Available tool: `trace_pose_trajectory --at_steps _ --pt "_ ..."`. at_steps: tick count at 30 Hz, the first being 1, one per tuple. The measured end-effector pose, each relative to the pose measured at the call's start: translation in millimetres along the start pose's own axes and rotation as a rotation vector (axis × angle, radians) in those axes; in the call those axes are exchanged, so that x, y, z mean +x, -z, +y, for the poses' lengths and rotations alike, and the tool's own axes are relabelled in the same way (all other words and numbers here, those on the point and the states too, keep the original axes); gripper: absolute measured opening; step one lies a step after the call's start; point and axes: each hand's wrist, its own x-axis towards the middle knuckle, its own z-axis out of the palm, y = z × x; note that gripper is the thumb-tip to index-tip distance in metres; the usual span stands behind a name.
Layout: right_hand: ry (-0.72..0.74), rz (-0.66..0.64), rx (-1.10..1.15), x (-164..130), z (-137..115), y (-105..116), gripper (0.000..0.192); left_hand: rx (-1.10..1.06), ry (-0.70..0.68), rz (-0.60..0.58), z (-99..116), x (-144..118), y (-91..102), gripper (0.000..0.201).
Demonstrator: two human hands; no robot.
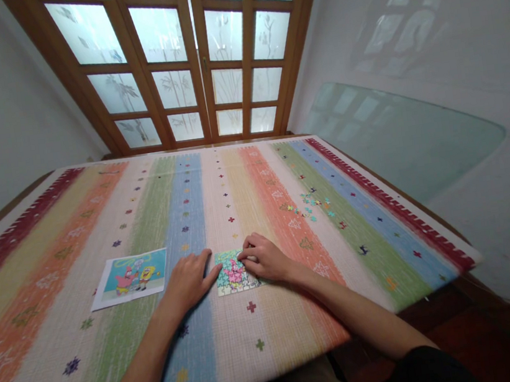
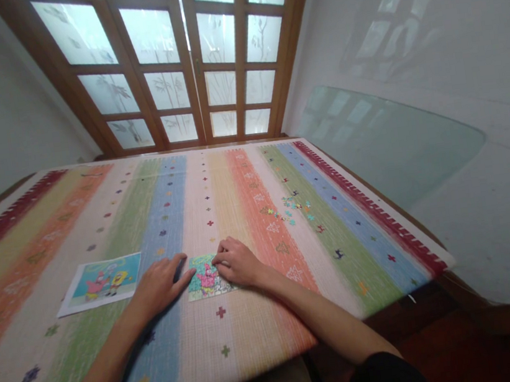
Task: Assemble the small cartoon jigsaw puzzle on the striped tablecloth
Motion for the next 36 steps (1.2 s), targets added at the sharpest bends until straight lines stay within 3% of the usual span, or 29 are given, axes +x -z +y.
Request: trace_pose_trajectory --at_steps 6,15,23,27,31,36 --pt "0.05 -0.051 -0.083 -1.8 0.2 4.1 0.021 -0.007 -0.008 0.009 -0.2 0.2 -0.4 0.04" --pt "0.034 -0.027 0.025 -3.3 16.5 20.1 0.034 0.012 -0.029 0.028 -2.3 0.1 -3.4 0.04" --pt "0.036 -0.203 0.049 -8.9 33.9 49.9 0.04 -0.176 -0.128 0.218 -5.3 1.0 -6.4 0.037" --pt "0.026 -0.288 0.066 -12.3 28.3 59.1 0.069 -0.209 -0.234 0.285 -1.8 0.7 -4.6 0.047" --pt "0.022 -0.358 0.052 -16.9 23.9 59.4 0.1 -0.267 -0.338 0.238 1.3 -1.4 -2.6 0.072" --pt "0.031 -0.349 0.046 -21.7 24.0 54.6 0.105 -0.281 -0.376 0.173 2.7 -2.2 -2.0 0.087"
